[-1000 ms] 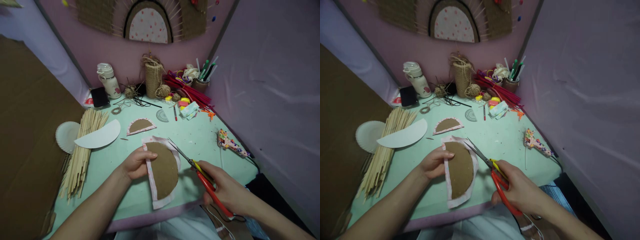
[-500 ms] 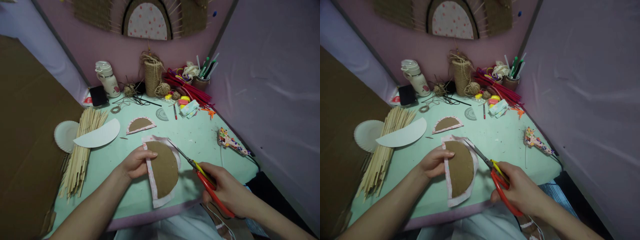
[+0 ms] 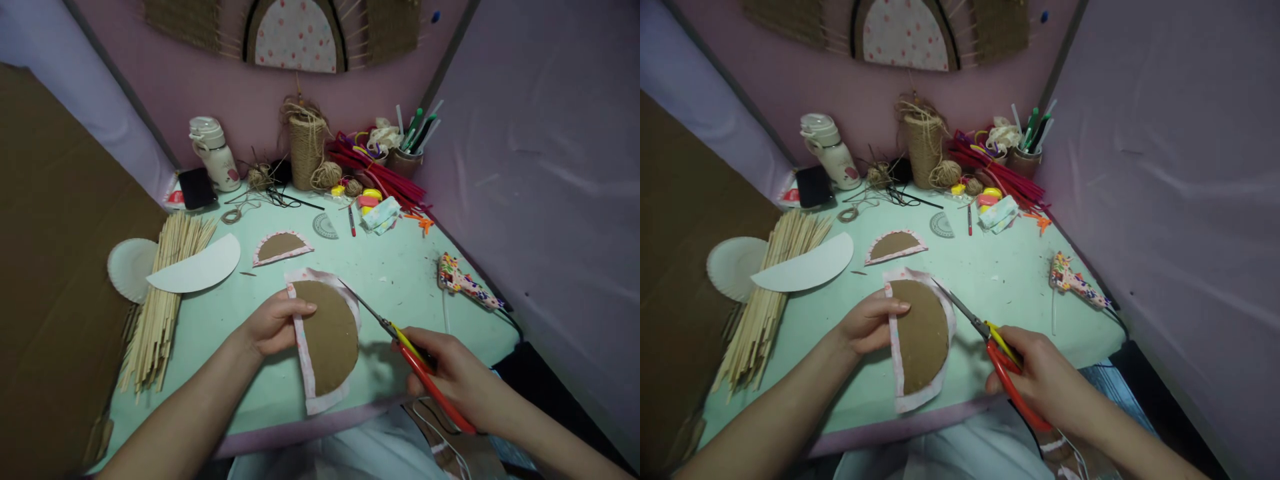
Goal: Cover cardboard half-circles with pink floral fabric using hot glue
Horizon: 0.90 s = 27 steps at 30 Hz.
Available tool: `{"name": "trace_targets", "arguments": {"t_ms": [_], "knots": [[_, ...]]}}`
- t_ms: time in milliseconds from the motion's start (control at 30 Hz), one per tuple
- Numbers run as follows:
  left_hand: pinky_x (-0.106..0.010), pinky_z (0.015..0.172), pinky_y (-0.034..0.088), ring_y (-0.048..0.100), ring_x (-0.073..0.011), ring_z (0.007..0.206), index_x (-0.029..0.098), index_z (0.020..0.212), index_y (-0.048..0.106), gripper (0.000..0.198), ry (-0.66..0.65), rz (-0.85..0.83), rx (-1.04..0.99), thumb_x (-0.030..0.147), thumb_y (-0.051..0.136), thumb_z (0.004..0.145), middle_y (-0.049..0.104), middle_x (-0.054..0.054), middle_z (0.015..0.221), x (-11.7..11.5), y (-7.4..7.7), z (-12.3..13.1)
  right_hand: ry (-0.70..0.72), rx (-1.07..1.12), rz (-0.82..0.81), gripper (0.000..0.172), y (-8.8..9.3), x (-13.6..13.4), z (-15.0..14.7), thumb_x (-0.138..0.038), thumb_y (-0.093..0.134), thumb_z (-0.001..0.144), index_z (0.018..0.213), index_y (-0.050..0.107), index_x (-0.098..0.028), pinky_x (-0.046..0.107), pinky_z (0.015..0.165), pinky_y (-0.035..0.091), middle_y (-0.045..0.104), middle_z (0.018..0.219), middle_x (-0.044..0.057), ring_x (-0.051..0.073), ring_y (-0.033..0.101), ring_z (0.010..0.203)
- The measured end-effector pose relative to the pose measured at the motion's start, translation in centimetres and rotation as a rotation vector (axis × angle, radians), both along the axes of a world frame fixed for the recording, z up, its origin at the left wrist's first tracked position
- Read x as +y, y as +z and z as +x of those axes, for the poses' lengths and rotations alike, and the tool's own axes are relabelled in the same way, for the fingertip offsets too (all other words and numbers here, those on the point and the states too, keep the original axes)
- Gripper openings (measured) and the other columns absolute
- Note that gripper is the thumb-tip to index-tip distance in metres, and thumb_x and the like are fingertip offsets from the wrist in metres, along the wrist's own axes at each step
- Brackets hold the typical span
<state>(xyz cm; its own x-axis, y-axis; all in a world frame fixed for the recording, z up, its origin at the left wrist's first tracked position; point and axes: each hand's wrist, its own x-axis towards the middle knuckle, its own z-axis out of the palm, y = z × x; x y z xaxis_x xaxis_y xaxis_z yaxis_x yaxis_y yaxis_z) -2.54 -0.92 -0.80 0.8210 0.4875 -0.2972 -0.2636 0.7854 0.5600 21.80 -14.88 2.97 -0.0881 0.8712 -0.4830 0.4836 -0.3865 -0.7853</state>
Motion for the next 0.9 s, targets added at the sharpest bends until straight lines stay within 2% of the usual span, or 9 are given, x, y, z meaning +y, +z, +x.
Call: {"name": "trace_targets", "arguments": {"t_ms": [167,300,600,700,900], "knots": [[-0.037,0.085,0.052,0.071,-0.0261,0.088,0.010,0.097,0.073,0.026,-0.010,0.009,0.002,0.011,0.070,0.071,0.076,-0.014,0.092,-0.1,0.1,-0.1,0.012,-0.047,0.040,0.015,0.3,0.1,0.1,-0.033,0.061,0.075,0.074,0.052,-0.021,0.023,0.053,0.037,0.063,0.063,-0.004,0.014,0.055,0.060],[-0.035,0.081,0.053,0.072,-0.0238,0.085,0.010,0.095,0.074,0.025,-0.011,-0.010,0.019,0.010,0.071,0.070,0.076,-0.013,0.091,-0.1,0.1,0.0,0.036,-0.068,0.070,0.009,0.3,0.0,0.4,-0.028,0.053,0.078,0.072,0.054,-0.021,0.023,0.052,0.036,0.064,0.062,-0.002,0.014,0.054,0.058],[-0.034,0.081,0.055,0.072,-0.0235,0.084,0.008,0.095,0.074,0.027,-0.023,0.004,0.035,0.010,0.074,0.068,0.076,-0.014,0.091,-0.2,-0.1,0.1,0.061,-0.137,0.106,0.011,-0.2,-0.5,1.5,-0.025,0.052,0.081,0.072,0.057,-0.021,0.024,0.055,0.038,0.066,0.065,-0.001,0.015,0.056,0.060],[-0.032,0.081,0.056,0.072,-0.0231,0.085,0.008,0.094,0.075,0.026,-0.042,0.000,0.039,0.011,0.074,0.069,0.076,-0.014,0.092,-0.3,-0.2,0.1,0.074,-0.181,0.105,0.005,-0.5,-0.6,1.6,-0.025,0.058,0.079,0.075,0.055,-0.022,0.023,0.055,0.039,0.066,0.065,-0.002,0.015,0.057,0.062],[-0.033,0.081,0.056,0.072,-0.0232,0.085,0.008,0.094,0.075,0.026,-0.066,0.006,0.037,0.012,0.075,0.068,0.077,-0.013,0.092,-0.3,-0.3,0.2,0.076,-0.203,0.040,0.011,-0.4,-0.6,1.2,-0.019,0.059,0.072,0.080,0.053,-0.023,0.022,0.055,0.041,0.067,0.065,-0.004,0.015,0.060,0.061]]}}
